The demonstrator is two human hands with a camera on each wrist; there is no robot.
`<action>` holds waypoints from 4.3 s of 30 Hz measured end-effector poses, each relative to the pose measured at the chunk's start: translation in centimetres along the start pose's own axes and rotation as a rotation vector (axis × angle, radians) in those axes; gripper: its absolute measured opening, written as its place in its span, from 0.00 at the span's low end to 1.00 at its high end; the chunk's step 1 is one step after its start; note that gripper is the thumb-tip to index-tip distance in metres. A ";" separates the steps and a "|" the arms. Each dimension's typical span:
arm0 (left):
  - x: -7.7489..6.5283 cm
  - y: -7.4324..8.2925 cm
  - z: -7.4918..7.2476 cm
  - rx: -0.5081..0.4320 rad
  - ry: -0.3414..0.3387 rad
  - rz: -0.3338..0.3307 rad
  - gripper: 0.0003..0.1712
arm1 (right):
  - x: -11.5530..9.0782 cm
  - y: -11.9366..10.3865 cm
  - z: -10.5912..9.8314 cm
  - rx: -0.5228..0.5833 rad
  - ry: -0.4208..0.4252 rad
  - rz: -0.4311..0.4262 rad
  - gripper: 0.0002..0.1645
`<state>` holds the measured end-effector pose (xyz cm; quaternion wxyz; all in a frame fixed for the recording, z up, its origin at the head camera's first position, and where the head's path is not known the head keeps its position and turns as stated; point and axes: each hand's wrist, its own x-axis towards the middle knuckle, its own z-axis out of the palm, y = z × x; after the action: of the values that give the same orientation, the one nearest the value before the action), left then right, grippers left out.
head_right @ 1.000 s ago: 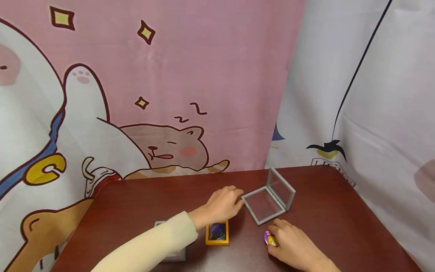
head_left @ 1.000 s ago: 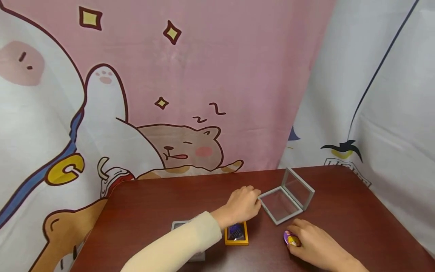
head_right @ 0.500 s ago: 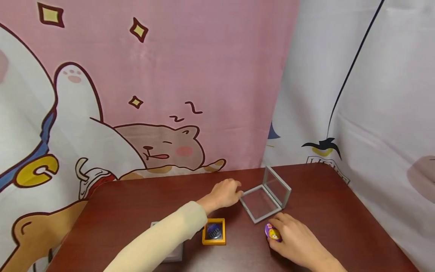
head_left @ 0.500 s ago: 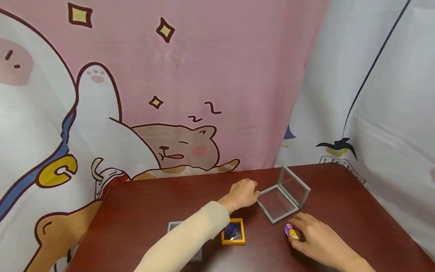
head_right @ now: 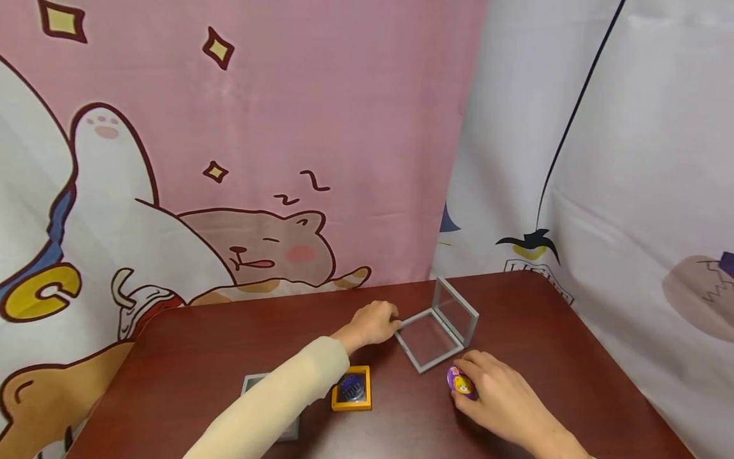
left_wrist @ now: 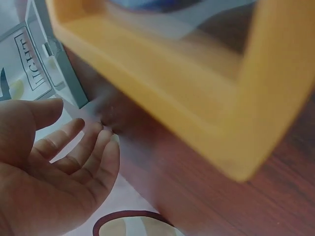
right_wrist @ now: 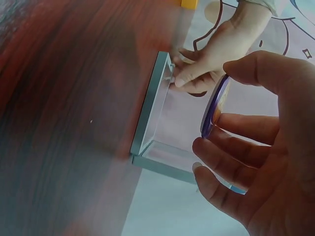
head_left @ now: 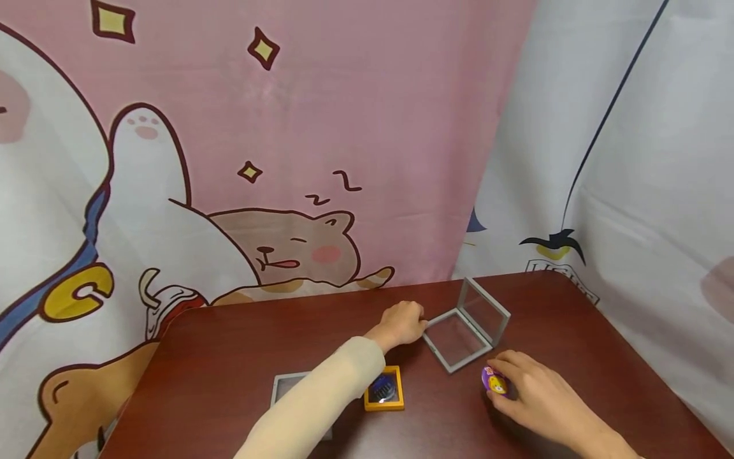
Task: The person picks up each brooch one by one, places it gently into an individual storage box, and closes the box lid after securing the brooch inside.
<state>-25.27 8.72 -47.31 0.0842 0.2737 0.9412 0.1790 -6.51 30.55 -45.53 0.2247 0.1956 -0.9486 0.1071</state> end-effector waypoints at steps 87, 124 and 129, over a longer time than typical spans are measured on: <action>-7.5 3.3 0.7 0.386 -0.100 0.395 0.14 | 4.4 0.3 4.1 0.087 -0.150 0.077 0.20; -7.8 3.4 1.1 0.410 -0.049 0.377 0.14 | 5.2 0.9 0.8 0.123 0.165 -0.125 0.29; -7.8 3.5 0.9 0.371 -0.063 0.371 0.14 | 5.5 1.6 0.3 0.117 0.172 -0.066 0.39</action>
<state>-16.80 7.43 -46.36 0.0274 0.4579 0.8885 0.0072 -11.79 30.13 -43.43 0.2970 0.2298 -0.9108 0.1713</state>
